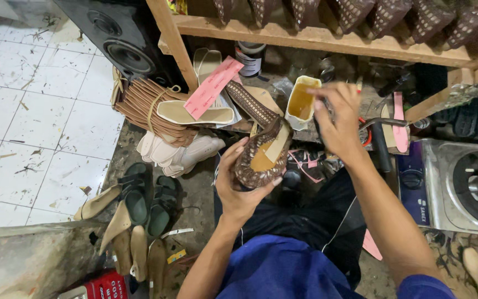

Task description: The person applies a yellowish adhesive to the inner lining of a patterned shoe using a small brush, then places the shoe on a nearby surface. The person repeats the process on a second shoe.

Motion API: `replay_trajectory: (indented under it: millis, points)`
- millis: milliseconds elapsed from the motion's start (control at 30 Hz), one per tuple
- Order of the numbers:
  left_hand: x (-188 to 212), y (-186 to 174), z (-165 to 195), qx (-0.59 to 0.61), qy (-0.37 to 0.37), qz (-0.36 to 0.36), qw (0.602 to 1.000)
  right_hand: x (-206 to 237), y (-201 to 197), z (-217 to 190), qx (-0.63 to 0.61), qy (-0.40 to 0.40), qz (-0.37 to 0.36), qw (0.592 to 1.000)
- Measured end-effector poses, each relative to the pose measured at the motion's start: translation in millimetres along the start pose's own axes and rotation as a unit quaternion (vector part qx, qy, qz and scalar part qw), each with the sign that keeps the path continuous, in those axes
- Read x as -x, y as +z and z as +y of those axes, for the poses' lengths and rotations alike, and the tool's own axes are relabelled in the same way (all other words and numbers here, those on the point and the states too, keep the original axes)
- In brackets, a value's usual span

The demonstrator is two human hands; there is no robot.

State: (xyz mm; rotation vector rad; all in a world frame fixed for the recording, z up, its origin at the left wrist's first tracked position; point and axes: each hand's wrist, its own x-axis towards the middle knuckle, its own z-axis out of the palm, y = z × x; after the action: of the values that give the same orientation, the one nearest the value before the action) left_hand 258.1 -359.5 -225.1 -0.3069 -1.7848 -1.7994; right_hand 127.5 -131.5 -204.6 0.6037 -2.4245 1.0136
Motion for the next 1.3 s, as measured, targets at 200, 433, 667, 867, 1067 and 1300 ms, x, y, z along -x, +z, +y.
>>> replay_trajectory:
  millis: [200,433,667,867,1067,1300]
  points:
    - [10.8,-2.4,-7.9,-0.007,-0.001,0.012,1.0,4.0,72.9,95.6,0.215,-0.021,-0.141,0.966]
    - [11.9,-1.6,-10.3,0.01,0.046,0.001,0.999,7.2,47.2,61.9,0.237,-0.007,-0.134,0.962]
    - [-0.7,14.0,-13.7,-0.048,0.149,-0.017,0.988,51.3,-18.9,-85.4,-0.152,-0.024,-0.028,0.988]
    - [-9.8,16.6,-12.6,-0.02,0.177,-0.057,0.982,59.9,-30.1,-149.1,-0.269,0.009,-0.094,0.958]
    - [-13.0,12.4,-4.3,-0.017,0.188,-0.074,0.979,61.3,-38.5,-149.5,-0.035,-0.049,0.008,0.998]
    - [-12.8,9.7,3.1,-0.021,0.174,-0.075,0.982,62.0,-35.3,-138.2,-0.044,-0.082,0.008,0.996]
